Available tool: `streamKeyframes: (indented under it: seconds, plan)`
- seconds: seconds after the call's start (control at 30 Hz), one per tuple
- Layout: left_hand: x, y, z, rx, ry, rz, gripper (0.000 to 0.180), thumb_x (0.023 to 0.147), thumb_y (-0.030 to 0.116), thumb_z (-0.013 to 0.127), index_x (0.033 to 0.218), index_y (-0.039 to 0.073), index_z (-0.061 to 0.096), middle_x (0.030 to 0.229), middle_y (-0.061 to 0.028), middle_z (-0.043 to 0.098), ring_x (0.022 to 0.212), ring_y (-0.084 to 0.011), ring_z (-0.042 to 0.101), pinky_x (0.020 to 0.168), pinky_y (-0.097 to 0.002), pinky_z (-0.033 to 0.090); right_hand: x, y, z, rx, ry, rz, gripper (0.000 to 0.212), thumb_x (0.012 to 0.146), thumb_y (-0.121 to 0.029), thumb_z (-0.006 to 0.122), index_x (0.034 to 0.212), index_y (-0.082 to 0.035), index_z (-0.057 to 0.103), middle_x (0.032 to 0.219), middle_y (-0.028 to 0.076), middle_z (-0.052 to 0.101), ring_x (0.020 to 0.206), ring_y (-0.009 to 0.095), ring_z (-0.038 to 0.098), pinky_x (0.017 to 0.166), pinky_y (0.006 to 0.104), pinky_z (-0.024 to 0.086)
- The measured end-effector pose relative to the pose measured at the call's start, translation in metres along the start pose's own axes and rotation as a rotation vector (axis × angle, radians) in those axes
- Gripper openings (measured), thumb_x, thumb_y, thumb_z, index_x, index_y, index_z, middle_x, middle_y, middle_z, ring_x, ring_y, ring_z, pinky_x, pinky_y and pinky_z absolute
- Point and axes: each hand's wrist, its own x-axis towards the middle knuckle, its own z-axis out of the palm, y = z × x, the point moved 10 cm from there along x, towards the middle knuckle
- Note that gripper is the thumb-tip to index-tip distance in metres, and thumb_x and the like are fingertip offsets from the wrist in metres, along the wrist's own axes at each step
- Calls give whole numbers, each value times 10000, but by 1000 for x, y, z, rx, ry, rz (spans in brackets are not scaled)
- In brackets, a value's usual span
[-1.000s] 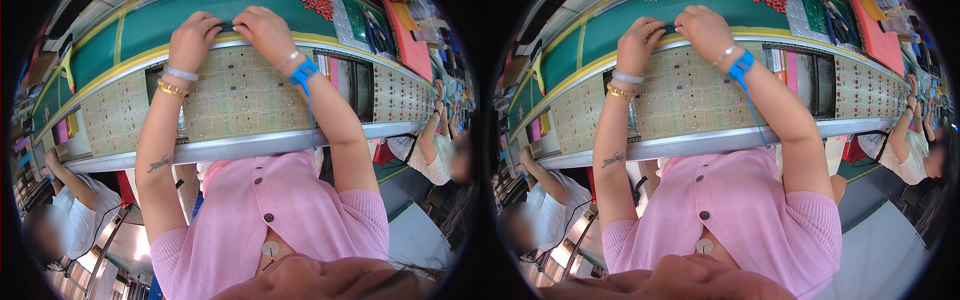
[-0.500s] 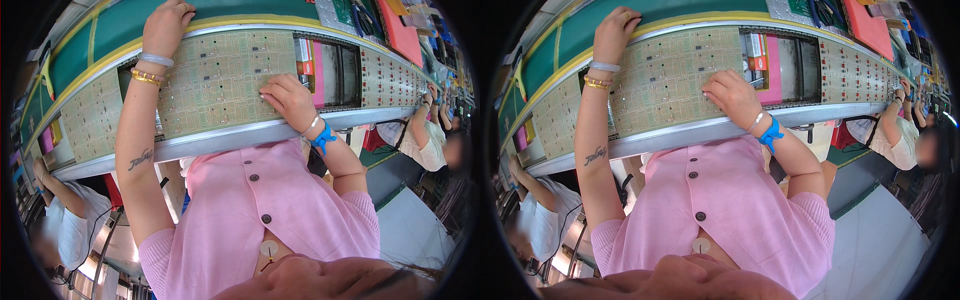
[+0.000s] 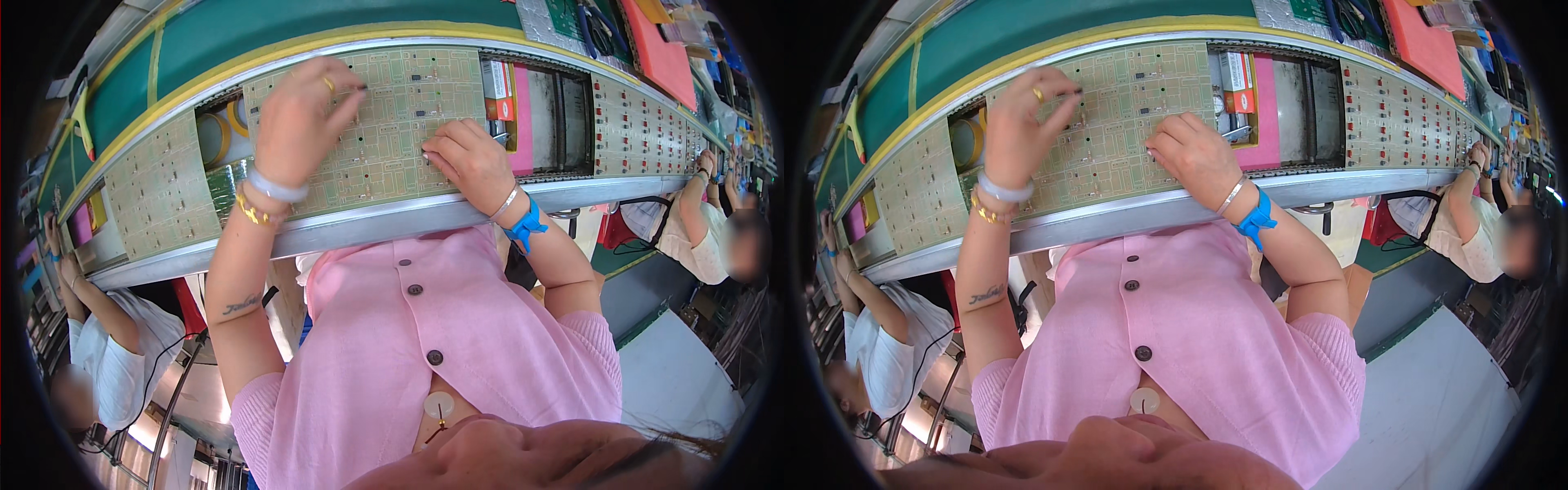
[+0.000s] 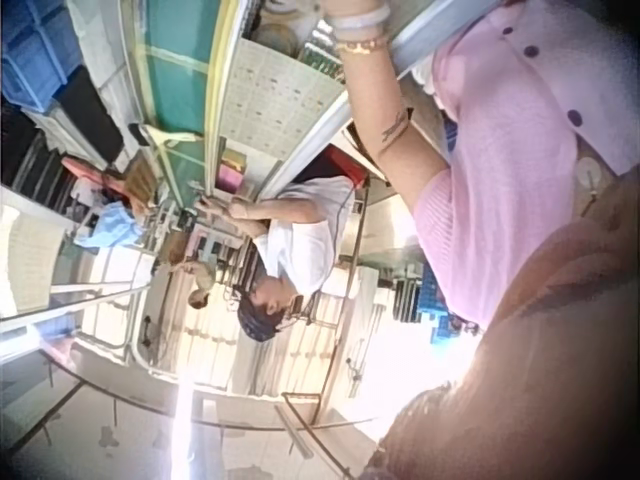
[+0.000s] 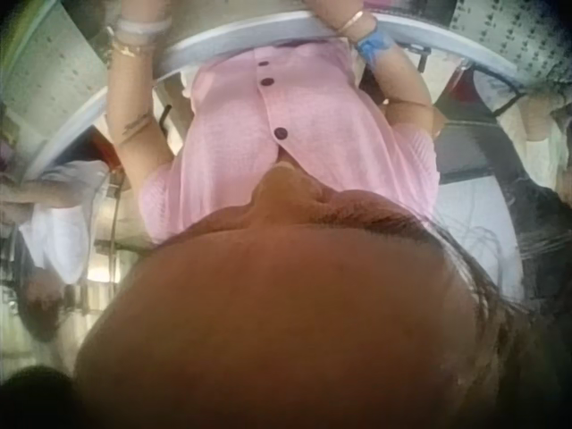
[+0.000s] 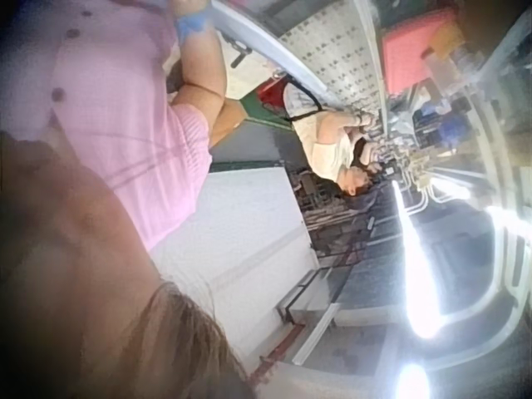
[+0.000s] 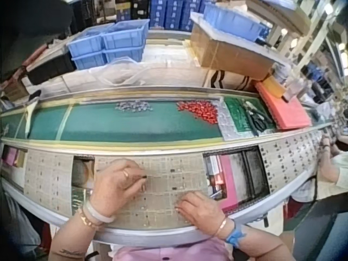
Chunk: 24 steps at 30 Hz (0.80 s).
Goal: Manually inserting and assembling electronic components onto printed circuit boards on a factory production line.
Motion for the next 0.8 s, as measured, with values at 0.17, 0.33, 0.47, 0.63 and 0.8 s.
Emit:
streamKeyframes:
  seconds: [0.17, 0.33, 0.47, 0.63, 0.8]
  plan:
    - [-36, 29, 26, -107, -154, -29, 86, 717, 71, 656, 801, 62, 640, 885, -56, 601, 799, -246, 580, 685, -324, 482, -5, 0, 4, -43, -31, -40, 165, 695, -47, 662, 853, -55, 616, 858, 63, 558, 793, 231, 547, 676, 321, 475]
    - [-66, 60, 53, -128, -210, -5, 105, 688, 44, 663, 785, 46, 624, 878, -49, 573, 785, -231, 566, 674, -321, 478, -6, -4, 2, -61, -123, -111, 231, 691, -31, 645, 919, -56, 631, 888, 73, 566, 809, 230, 555, 689, 327, 484]
    - [-72, 68, 69, -94, -213, -14, 134, 669, 22, 671, 791, 40, 622, 873, -52, 561, 771, -230, 558, 661, -319, 463, 5, 25, -30, 98, 70, 21, 261, 727, -9, 631, 983, -63, 638, 871, 84, 581, 788, 246, 571, 664, 314, 473]
    - [-64, 78, 74, -41, -220, 16, 100, 672, 25, 660, 756, 37, 607, 859, -43, 548, 770, -216, 553, 631, -312, 471, 4, 48, -35, 184, 209, 91, 181, 754, -68, 632, 933, -95, 638, 816, 60, 573, 764, 240, 573, 634, 326, 471]
    - [-65, 78, 78, -39, -256, -3, 146, 658, 21, 683, 791, 34, 625, 859, -51, 560, 775, -232, 550, 648, -319, 460, 1, 54, -37, 206, 216, 112, 170, 755, -74, 628, 922, -104, 639, 823, 43, 576, 771, 233, 576, 639, 323, 470]
